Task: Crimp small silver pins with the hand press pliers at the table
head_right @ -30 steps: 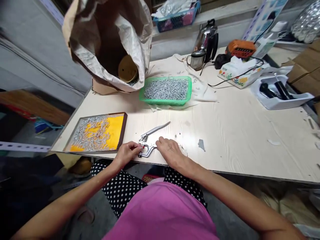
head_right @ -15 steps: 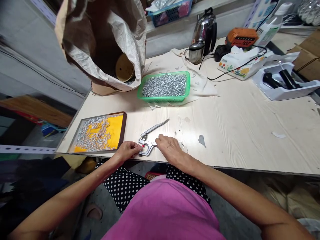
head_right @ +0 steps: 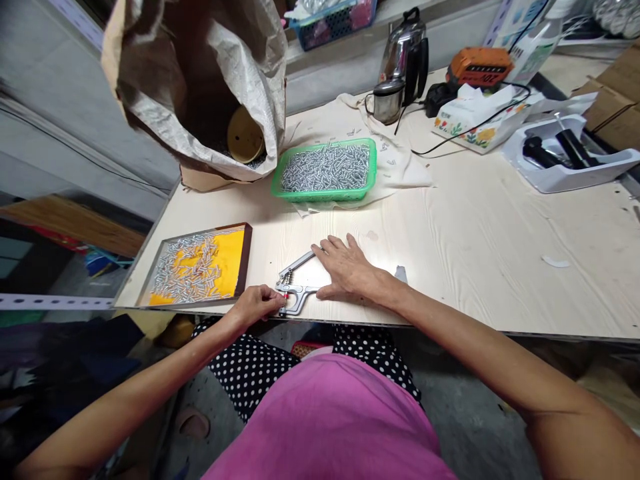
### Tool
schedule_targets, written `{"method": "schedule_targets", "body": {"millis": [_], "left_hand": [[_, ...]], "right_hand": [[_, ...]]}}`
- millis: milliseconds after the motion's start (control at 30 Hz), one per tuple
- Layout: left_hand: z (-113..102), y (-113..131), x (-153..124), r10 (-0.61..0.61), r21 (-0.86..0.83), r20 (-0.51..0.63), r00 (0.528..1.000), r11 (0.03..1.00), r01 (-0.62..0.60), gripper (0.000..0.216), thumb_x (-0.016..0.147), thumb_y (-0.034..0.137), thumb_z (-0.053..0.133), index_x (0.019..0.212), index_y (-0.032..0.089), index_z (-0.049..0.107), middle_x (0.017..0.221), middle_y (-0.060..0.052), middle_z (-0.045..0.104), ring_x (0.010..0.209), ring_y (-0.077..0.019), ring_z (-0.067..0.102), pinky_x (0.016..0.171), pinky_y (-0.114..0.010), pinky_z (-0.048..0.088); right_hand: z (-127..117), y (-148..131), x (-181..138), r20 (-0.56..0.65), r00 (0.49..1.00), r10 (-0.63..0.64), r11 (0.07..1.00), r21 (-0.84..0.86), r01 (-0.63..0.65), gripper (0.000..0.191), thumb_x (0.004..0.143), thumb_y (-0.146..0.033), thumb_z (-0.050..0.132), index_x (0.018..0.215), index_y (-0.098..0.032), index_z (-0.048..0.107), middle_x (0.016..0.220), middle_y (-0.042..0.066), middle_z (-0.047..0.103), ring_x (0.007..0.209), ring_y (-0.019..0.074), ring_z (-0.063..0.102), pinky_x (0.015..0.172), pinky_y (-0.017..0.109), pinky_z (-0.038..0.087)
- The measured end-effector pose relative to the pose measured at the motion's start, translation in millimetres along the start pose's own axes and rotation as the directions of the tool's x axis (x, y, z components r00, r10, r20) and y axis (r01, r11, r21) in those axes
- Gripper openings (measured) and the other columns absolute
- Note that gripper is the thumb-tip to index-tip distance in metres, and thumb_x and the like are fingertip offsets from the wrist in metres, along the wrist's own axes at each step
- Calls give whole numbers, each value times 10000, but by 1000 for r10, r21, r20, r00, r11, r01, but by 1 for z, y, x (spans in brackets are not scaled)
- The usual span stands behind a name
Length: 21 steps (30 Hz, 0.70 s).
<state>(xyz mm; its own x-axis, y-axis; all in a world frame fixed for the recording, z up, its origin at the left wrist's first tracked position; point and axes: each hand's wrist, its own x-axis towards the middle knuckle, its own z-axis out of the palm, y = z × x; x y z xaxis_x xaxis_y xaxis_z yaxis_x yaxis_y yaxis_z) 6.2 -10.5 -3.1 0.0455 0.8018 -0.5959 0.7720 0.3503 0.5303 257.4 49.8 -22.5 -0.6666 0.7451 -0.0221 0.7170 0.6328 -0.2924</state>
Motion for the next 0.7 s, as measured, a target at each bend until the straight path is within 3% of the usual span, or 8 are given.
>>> {"method": "schedule_targets", "body": {"millis": [167, 400, 500, 600, 700], "left_hand": [[1, -4, 1, 8, 27, -15, 1000, 1000, -8, 366, 729, 493, 607, 660, 138, 657, 520, 19, 505, 505, -111, 459, 467, -207, 360], [1, -9, 0, 50, 92, -50, 998, 995, -45, 432, 782, 542, 583, 608, 148, 618, 507, 18, 496, 530, -127, 475, 508, -229, 351], [2, -7, -7, 136, 202, -157, 978, 974, -103, 427, 859, 503, 538, 640, 148, 632, 610, -9, 551, 595, -149, 525, 581, -260, 409], [7, 1, -14, 377, 331, -300, 877, 903, -275, 328, 920, 405, 522, 795, 142, 671, 842, -62, 603, 777, -185, 583, 737, -311, 477], [15, 16, -9, 624, 471, -238, 744, 745, -474, 255, 892, 355, 619, 1037, 147, 644, 1110, -117, 606, 1037, -251, 561, 912, -396, 480]], "right_hand": [[-6, -8, -4, -12, 1000, 10, 999, -35, -10, 848, 742, -576, 696, 1415, -138, 425, 1276, 183, 571, 1194, 378, 478, 1047, 657, 270], [-12, -19, -10, -18, 998, 53, 998, -30, -53, 768, 769, -475, 735, 1399, -142, 450, 1202, 160, 620, 1143, 354, 513, 1058, 638, 238], [-14, -22, -12, -16, 999, 48, 999, -21, -48, 690, 784, -428, 745, 1357, -139, 491, 1169, 151, 641, 1121, 335, 534, 1068, 619, 233], [-13, -26, -12, -18, 999, 37, 999, -33, -37, 630, 796, -397, 744, 1321, -134, 515, 1129, 136, 659, 1085, 306, 552, 1090, 582, 213], [-10, -29, -14, -39, 999, 21, 999, -43, -22, 629, 806, -377, 735, 1330, -120, 501, 1108, 133, 666, 1060, 295, 560, 1101, 558, 206]]}}
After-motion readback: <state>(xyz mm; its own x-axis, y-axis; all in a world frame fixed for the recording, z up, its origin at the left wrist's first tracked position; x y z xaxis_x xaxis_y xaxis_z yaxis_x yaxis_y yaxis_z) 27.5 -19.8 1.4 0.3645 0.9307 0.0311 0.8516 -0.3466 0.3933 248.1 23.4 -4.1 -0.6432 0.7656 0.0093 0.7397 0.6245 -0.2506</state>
